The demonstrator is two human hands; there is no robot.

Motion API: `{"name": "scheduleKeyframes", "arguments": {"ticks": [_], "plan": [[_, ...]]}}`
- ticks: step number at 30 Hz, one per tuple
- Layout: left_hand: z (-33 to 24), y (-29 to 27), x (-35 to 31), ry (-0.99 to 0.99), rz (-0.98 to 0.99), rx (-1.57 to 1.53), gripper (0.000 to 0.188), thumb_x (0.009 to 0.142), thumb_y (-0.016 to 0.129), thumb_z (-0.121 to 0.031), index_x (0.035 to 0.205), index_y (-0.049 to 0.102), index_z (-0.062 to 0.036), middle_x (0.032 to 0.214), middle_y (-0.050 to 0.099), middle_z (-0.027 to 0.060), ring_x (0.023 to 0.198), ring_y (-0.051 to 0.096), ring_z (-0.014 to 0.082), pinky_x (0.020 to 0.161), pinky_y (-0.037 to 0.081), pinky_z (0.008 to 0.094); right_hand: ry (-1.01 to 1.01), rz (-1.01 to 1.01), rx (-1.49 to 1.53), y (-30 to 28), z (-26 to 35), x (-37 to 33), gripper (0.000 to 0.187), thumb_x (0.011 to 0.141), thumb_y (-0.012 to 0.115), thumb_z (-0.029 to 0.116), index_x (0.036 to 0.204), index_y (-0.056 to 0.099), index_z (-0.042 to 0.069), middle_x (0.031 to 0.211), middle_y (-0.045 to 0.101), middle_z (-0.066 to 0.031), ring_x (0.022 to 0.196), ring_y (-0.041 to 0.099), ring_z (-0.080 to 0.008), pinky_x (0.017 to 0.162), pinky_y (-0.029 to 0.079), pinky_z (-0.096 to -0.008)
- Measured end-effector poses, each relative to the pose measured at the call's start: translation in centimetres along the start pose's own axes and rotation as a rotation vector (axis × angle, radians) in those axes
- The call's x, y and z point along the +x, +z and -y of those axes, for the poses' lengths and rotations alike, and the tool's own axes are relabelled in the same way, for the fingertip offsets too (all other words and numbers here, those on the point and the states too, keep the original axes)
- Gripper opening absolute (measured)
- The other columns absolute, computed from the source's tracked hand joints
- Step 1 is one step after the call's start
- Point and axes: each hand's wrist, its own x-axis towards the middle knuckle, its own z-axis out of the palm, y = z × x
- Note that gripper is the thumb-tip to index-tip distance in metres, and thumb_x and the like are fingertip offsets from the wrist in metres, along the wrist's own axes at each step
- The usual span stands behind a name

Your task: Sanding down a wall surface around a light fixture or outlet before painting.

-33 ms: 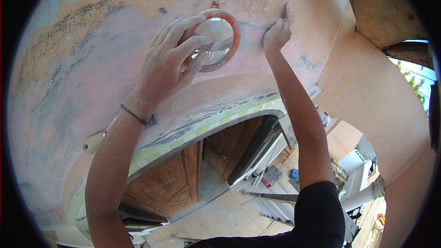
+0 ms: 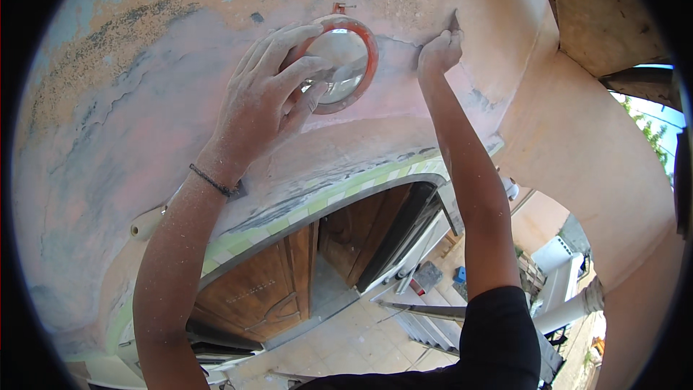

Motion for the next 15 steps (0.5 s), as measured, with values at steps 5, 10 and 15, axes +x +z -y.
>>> {"name": "scheduleKeyframes", "arguments": {"ticks": [5, 10, 15], "plan": [[0.8, -0.1, -1.1, 0.029, 0.013, 0.092, 0.032, 0.081, 0.081, -0.014, 0.11, 0.07, -0.0108, 0.141, 0.059, 0.0104, 0.131, 0.055, 0.0343, 0.109, 0.047, 0.0463, -0.6, 0.231, -0.413, 0.7, -3.1, -5.1, 0.046, 0.104, 0.04, 0.009, 0.145, 0.056, -0.003, 0.148, 0.058, -0.0202, 0.147, 0.045, -0.0311, 0.124, 0.028, -0.0341], [0.2, 0.7, -0.4, 0.009, 0.002, 0.037, 0.031, 0.083, 0.081, -0.016, 0.111, 0.07, -0.0099, 0.141, 0.058, 0.0112, 0.132, 0.054, 0.035, 0.111, 0.046, 0.0467, -0.177, 0.002, -0.25, -4.8, -2.9, 3.4, 0.052, 0.098, 0.037, 0.004, 0.146, 0.057, -0.001, 0.148, 0.06, -0.0156, 0.129, 0.06, -0.0266, 0.115, 0.041, -0.0338], [1.1, 0.5, -1.2, 0.048, 0.017, 0.138, 0.03, 0.085, 0.081, -0.018, 0.112, 0.07, -0.0094, 0.141, 0.058, 0.012, 0.134, 0.053, 0.0348, 0.113, 0.045, 0.0471, -0.865, 0.319, -0.455, -2.8, -4.4, -5.5, 0.048, 0.101, 0.039, 0.005, 0.143, 0.057, -0.005, 0.143, 0.065, -0.0103, 0.125, 0.063, -0.0264, 0.111, 0.045, -0.034]]}}
